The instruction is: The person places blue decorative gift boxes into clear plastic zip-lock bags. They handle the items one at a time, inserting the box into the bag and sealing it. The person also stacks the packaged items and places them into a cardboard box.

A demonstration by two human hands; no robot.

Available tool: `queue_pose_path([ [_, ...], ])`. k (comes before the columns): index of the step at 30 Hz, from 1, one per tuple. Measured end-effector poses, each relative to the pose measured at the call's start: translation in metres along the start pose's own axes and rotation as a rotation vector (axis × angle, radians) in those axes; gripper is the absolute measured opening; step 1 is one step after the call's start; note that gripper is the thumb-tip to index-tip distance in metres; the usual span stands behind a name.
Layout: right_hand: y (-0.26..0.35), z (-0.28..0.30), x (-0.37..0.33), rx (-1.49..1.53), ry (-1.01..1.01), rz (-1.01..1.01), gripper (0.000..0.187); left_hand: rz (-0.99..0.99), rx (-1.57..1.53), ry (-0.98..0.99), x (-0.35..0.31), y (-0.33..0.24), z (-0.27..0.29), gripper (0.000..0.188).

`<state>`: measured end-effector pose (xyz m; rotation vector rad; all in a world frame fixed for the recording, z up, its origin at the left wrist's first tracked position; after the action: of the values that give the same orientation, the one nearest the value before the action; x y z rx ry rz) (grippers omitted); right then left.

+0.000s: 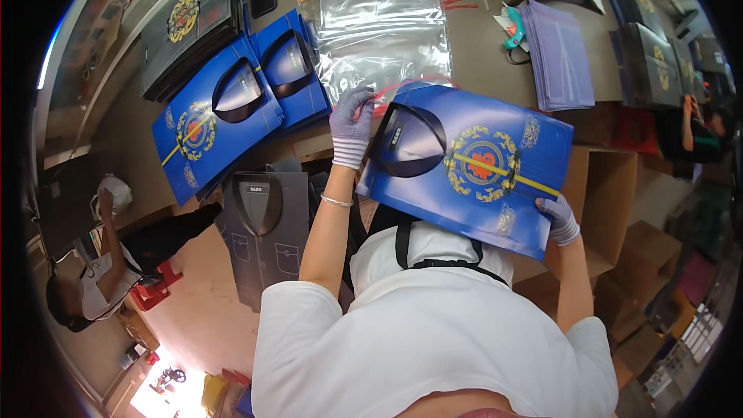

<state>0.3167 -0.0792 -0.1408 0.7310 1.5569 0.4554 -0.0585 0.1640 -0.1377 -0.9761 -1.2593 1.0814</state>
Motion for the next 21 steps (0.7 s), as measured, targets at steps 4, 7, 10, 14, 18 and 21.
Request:
queue_pose_path([
  [4, -0.002, -0.011, 0.000, 0.079, -0.067, 0.095, 0.046, -0.111, 0.178, 0.112, -0.012, -0.007, 0.008, 0.012],
  [7, 0.001, -0.028, -0.004, 0.115, -0.123, 0.118, 0.047, -0.064, 0.324, 0.110, -0.017, 0.011, 0.010, 0.025],
  [10, -0.017, -0.013, 0.007, -0.017, -0.153, 0.182, 0.046, 0.027, 0.516, 0.071, -0.016, 0.024, 0.006, 0.033],
  [14, -0.012, 0.000, 0.009, -0.190, -0.184, 0.232, 0.047, 0.253, 0.615, 0.064, -0.013, 0.059, 0.007, 0.025],
  [18, 0.002, -0.001, -0.001, -0.139, -0.200, 0.265, 0.046, 0.190, 0.628, -0.016, -0.003, 0.060, 0.009, 0.016],
  [21, -0.002, 0.008, -0.004, -0.100, -0.215, 0.282, 0.046, 0.149, 0.632, -0.127, 0.003, 0.047, 0.012, 0.012],
])
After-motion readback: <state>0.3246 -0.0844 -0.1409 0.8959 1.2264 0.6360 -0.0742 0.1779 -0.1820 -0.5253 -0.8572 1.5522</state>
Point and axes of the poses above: each hand's wrist, its own x-axis towards the middle knuckle, its own z-axis out of the back of the hand, y = z × x, the point moved 8 cm from there along x, towards the middle knuckle, and after that the axes turned 13 degrees about -x, right-handed, at the moved point
